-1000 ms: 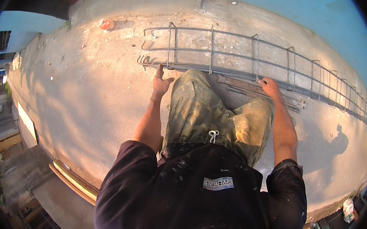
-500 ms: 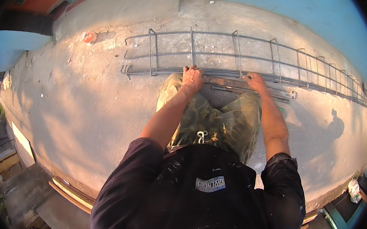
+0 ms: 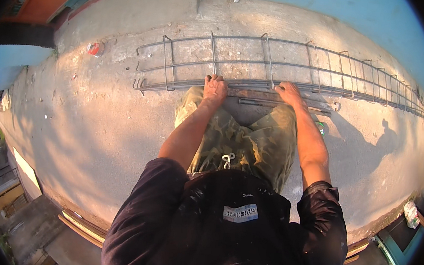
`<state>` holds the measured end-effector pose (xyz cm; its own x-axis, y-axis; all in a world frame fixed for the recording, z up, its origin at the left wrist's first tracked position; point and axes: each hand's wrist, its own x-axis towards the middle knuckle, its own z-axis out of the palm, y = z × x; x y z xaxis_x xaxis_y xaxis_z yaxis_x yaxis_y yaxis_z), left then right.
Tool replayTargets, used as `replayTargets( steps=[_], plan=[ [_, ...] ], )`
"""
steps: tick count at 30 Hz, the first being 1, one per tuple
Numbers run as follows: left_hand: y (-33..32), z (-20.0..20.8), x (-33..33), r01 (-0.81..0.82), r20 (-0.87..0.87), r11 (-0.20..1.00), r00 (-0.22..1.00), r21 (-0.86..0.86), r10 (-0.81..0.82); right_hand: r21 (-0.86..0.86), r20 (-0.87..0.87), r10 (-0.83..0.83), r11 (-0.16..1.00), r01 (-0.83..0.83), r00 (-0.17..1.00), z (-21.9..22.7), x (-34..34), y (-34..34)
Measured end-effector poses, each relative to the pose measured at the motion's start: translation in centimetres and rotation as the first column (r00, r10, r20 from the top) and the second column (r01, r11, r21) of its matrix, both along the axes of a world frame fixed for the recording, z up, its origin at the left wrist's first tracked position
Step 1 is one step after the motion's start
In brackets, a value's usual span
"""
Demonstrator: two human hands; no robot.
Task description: The person walks through a cluttered outdoor area and picks up a metal rod. They then use a long wooden stick as a lever to bend the metal rod into a curved shape on the ground. The person repeats this bending process on multiple metal rods.
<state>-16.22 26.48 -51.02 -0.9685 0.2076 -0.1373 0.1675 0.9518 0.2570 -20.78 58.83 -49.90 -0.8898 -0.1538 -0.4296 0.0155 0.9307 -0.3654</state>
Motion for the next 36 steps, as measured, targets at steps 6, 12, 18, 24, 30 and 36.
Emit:
replayTargets(
  steps=[6,12,18,24,30,36],
  plan=[
    [-0.3,0.0,0.1,-0.022,-0.009,0.999,1.0,0.046,0.022,-0.002,0.025,0.008,1.0,-0.008,1.0,0.2,-0.2,-0.3],
    [-0.4,-0.4,0.0,-0.021,-0.015,1.0,1.0,0.023,0.021,-0.004,0.04,0.011,1.0,-0.011,0.999,-0.4,-0.3,-0.2],
    [-0.4,-0.3,0.0,-0.009,0.01,0.999,1.0,0.041,0.009,-0.045,0.016,-0.006,0.999,0.007,1.0,-0.9,-0.3,0.1],
    [-0.2,-0.4,0.1,-0.026,0.025,0.997,0.999,0.068,0.024,0.025,0.009,-0.035,0.999,0.034,0.999,-0.8,-0.1,-0.1],
    [-0.1,0.3,0.5,-0.225,-0.288,0.969,0.926,0.103,0.245,0.023,0.113,-0.053,0.998,0.051,0.992,0.7,-0.4,-1.0],
    [-0.5,4.0,-1.2,-0.444,0.374,0.893,0.819,-0.067,0.435,0.005,0.078,-0.001,1.0,0.0,0.997,-0.9,-0.4,0.1]
  ],
)
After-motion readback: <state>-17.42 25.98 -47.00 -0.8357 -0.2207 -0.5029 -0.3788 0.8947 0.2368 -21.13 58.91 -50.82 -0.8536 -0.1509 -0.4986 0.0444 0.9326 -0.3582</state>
